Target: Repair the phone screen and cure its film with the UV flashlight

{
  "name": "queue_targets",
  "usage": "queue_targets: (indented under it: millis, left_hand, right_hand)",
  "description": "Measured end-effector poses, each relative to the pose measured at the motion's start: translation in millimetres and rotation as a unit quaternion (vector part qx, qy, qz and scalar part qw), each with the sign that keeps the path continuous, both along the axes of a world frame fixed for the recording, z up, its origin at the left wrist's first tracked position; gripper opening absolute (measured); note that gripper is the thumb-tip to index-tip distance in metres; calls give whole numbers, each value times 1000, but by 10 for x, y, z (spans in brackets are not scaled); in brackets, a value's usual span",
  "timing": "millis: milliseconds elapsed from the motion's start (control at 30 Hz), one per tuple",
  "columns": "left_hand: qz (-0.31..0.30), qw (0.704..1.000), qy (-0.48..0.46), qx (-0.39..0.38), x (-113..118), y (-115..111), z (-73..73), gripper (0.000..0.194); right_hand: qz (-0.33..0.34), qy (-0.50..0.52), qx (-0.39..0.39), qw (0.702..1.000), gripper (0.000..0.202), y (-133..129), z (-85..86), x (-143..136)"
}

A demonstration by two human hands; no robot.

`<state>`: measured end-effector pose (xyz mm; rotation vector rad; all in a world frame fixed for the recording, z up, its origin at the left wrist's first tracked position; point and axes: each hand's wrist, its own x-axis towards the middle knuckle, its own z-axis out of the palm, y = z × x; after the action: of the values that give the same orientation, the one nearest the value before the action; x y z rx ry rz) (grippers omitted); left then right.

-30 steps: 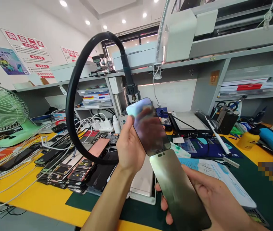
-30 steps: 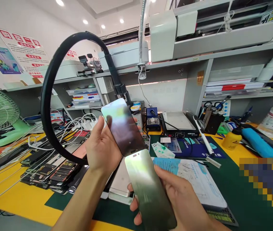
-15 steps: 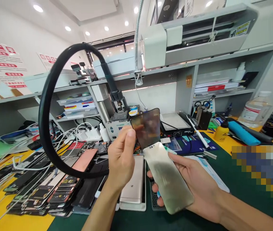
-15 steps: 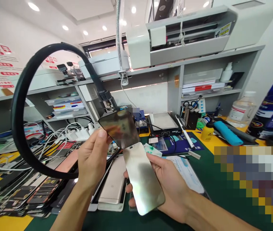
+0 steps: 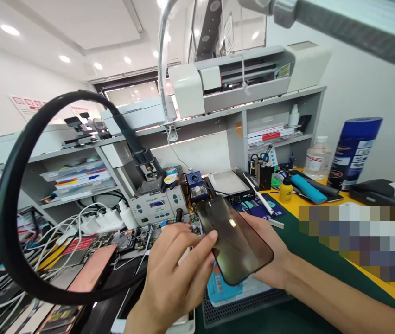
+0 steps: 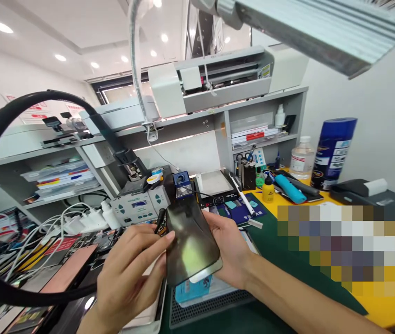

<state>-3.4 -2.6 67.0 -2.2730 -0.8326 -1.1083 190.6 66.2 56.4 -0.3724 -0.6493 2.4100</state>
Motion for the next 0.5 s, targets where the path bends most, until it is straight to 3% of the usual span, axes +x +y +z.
queue_targets:
  millis: [133,267,333,400,500]
  left_hand:
    - [-6,1000,-6,-19,80,4,-42,53]
    - [5,988,-116,-106,168,17,-128,42]
    - [38,957,-203,-203,230,15,-166,26]
    - [61,908,-280,-305,318,7,-170,10]
    - [18,822,-366,-436,484,-21,-109,20]
  right_hand:
    - [-18,6,5,1000,44,68,11,38]
    - [-54,12,26,998,40,126,1,64]
    - [-72,20,40,996,37,148,8,75]
    - [-86,27,51,995,36,170,19,88]
    - [-97,36,67,992,35,206,30,110]
